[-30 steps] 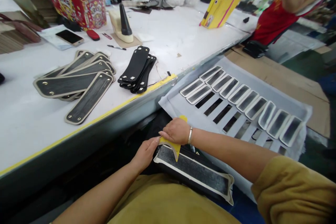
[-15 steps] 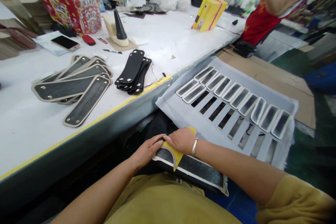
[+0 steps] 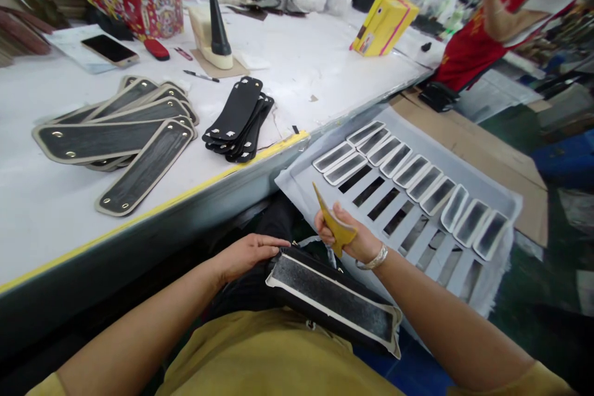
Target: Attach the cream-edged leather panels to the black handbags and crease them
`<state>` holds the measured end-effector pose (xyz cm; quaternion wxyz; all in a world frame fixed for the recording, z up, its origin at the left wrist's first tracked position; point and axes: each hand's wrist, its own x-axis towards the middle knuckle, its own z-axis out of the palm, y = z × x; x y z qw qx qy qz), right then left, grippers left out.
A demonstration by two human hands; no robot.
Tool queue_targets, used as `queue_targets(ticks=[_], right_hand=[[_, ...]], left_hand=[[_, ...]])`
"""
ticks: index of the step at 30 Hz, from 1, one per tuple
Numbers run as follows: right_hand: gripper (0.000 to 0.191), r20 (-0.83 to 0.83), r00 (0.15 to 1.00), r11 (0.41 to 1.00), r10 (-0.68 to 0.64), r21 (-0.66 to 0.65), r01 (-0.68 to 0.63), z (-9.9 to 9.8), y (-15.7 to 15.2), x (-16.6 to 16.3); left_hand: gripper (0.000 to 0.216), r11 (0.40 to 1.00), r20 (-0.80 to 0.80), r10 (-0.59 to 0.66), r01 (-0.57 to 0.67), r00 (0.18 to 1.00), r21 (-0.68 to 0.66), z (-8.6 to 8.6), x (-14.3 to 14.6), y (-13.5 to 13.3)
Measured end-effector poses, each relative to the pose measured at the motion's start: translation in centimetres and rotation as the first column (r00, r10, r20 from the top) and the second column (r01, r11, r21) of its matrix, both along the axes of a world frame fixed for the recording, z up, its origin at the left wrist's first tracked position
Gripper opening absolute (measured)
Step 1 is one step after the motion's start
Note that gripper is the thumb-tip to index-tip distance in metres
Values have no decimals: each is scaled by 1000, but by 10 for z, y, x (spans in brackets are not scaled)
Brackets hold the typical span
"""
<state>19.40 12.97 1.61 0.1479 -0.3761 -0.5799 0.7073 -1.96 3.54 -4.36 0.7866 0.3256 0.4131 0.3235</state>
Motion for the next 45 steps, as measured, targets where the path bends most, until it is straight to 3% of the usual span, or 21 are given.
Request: queue_targets(ticks=[3, 6, 11, 14, 17, 21, 24, 27, 32, 35, 40, 42, 45], right_hand=[[59, -258, 949, 960, -182, -256, 114, 5, -1, -20], [55, -379, 891, 927, -250, -359, 107, 4, -3, -43], [61, -530, 847, 899, -43, -391, -199, -10, -2, -73], [69, -539, 840, 855, 61, -406, -323, -19, 3, -87], [77, -542, 828, 793, 142, -439, -423, -25, 9, -97], [82, -570, 789, 671, 227, -496, -552, -29, 15, -106], [81, -555, 803, 638, 217, -542, -547, -29, 15, -107], [79, -509, 848, 674, 145, -577, -461, -28, 11, -105], [78, -503, 864, 829, -33, -497, -257, -25, -2, -101], [79, -513, 857, 878, -44, -429, -211, -23, -7, -97], [83, -484, 875, 930, -2, -322, -176, -20, -7, -90], [75, -448, 894, 959, 21, -245, -145, -20, -6, -90], [46, -361, 931, 990, 46, -110, -91, -20, -7, -93]], left_hand=[[40, 999, -50, -16, 18, 999, 37, 3, -2, 3], [39, 1000, -35, -3, 3, 999, 19, 1, -2, 1], [44, 996, 187, 90, -88, 978, -16, -5, -2, -1], [51, 964, 256, 258, -266, 932, -3, -2, -11, 2], [50, 891, 289, 414, -449, 864, 66, 6, -23, 11], [40, 878, 230, 389, -434, 892, 201, 13, -30, 28], [30, 895, 115, 357, -374, 927, 243, 15, -26, 39], [29, 888, 39, 364, -360, 930, 285, 17, -23, 43], [30, 889, -16, 326, -301, 945, 344, 26, -25, 38], [36, 910, -5, 242, -225, 970, 348, 33, -25, 35], [30, 889, -19, 212, -185, 977, 418, 44, -23, 39], [33, 866, -54, 222, -171, 974, 470, 48, -24, 41], [29, 829, -83, 260, -178, 962, 531, 54, -24, 40]])
